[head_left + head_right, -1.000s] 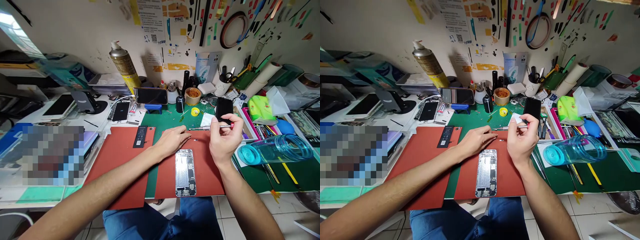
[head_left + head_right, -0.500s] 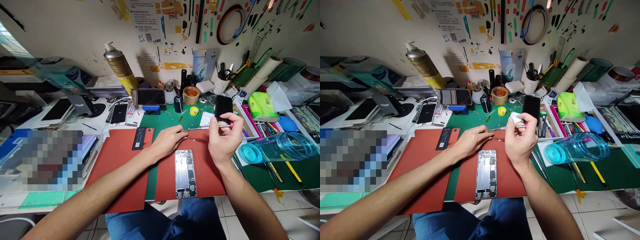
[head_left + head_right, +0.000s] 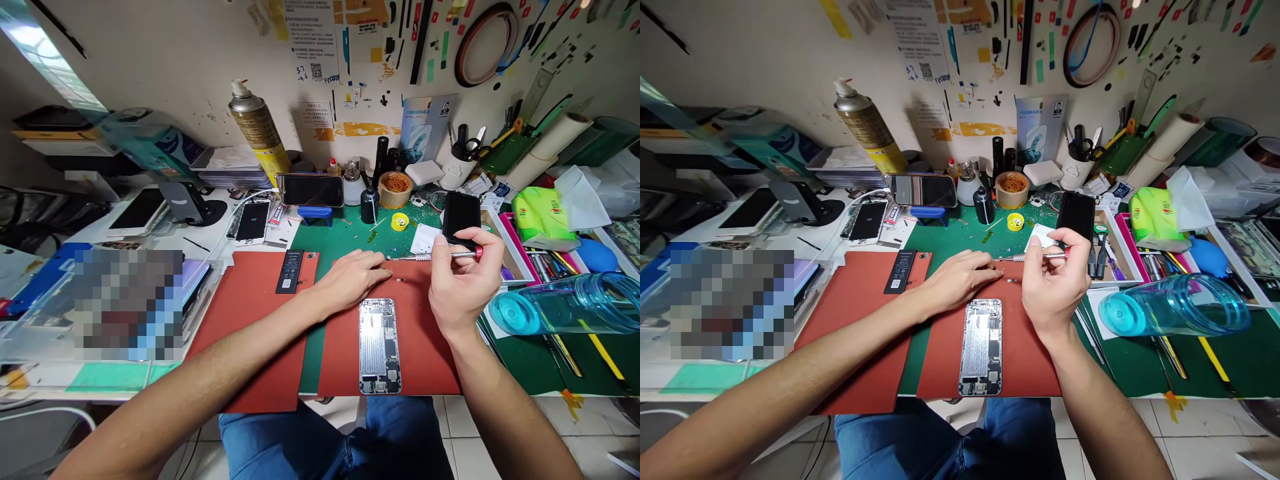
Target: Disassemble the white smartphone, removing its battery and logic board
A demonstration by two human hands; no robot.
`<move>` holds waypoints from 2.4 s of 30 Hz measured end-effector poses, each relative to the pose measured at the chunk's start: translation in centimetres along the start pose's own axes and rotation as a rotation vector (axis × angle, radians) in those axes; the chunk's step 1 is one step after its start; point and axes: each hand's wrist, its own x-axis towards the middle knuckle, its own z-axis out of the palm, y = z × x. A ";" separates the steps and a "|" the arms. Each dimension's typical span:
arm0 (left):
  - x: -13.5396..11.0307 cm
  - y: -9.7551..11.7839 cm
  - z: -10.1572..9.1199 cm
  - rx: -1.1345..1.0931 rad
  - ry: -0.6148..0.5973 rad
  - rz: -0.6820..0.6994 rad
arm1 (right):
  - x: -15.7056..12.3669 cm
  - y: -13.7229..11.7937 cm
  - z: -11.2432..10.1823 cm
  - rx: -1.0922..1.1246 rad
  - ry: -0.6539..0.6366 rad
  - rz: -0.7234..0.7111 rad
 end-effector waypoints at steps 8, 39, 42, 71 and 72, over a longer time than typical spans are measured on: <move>-0.5 -0.1 -1.0 0.036 0.029 -0.002 | -0.1 0.0 0.0 0.034 -0.009 0.036; -6.1 -1.6 -2.5 -0.326 -0.075 -0.014 | -2.3 -0.3 -0.1 -0.133 -0.603 -0.561; -5.9 -1.5 -2.5 -0.344 -0.089 -0.017 | -2.4 -0.3 0.0 -0.127 -0.622 -0.556; -5.5 -0.5 -3.2 -0.310 -0.106 -0.041 | -0.7 -3.8 0.2 -0.339 -1.023 -0.702; -5.5 -0.5 -3.2 -0.309 -0.104 -0.041 | -0.6 -4.0 0.2 -0.321 -1.060 -0.695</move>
